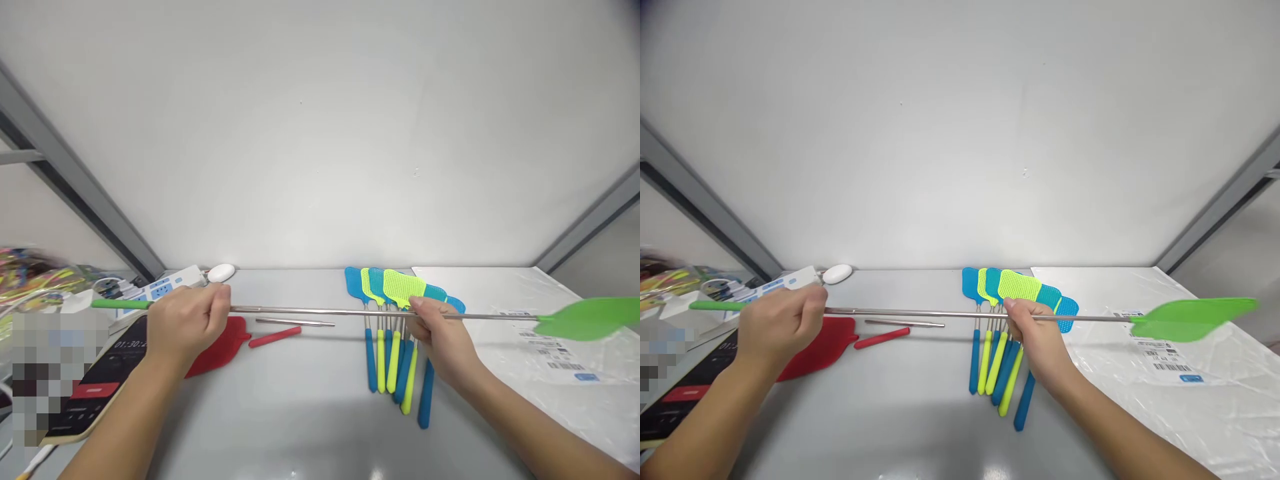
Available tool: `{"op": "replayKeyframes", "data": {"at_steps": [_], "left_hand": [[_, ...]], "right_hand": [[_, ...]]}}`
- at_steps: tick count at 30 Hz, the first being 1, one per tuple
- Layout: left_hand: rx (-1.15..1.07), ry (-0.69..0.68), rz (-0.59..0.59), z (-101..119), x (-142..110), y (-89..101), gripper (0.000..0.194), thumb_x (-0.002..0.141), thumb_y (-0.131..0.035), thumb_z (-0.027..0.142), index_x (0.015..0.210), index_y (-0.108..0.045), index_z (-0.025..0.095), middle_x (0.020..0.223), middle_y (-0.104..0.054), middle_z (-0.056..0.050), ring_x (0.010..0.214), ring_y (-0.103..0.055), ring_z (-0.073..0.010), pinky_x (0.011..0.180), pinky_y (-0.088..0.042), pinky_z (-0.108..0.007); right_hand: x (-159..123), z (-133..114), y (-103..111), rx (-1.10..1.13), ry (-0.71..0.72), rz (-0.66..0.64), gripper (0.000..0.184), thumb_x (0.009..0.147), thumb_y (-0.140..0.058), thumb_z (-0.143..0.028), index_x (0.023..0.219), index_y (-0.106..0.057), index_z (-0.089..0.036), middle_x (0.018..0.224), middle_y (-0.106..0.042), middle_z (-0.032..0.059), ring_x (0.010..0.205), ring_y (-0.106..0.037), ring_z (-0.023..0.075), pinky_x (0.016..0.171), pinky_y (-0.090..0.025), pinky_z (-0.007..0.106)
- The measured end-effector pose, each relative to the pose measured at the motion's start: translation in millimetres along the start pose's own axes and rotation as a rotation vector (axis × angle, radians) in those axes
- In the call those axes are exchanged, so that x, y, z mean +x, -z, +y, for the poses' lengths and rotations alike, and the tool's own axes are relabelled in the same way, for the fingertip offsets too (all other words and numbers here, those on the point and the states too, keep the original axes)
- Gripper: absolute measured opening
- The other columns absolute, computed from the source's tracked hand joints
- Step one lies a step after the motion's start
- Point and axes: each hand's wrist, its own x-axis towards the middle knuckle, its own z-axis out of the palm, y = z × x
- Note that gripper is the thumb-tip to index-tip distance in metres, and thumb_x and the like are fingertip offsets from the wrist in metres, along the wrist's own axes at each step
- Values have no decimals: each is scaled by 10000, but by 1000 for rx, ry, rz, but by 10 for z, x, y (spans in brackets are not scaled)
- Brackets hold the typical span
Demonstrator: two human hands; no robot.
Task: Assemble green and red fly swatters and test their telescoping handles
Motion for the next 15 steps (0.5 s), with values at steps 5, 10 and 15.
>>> {"op": "replayKeyframes", "data": {"at_steps": [5,10,15], "left_hand": [[48,119,123,-266,-25,33,271,847,-358,198,583,-421,203,544,-342,25,593,-395,-137,691,-348,-351],[29,159,220,-390,-60,58,228,827,-334,186,650,-477,197,570,-414,35,594,-397,-123,709,-370,-387],[87,178,183,-380,-84,14,306,887,-291,220,668,-503,185,592,-468,31,626,-474,-129,716,-374,-378]], "right_hand": [[95,-31,18,184,-22,136,544,916,-520,-428,535,-185,-233,513,-128,-74,494,-102,102,474,-127,310],[90,-53,5,272,-54,185,557,895,-554,-448,533,-188,-236,514,-123,-80,490,-96,99,457,-137,307],[122,-21,72,334,-66,209,539,901,-541,-438,554,-174,-247,509,-120,-85,472,-113,101,438,-173,305]]}}
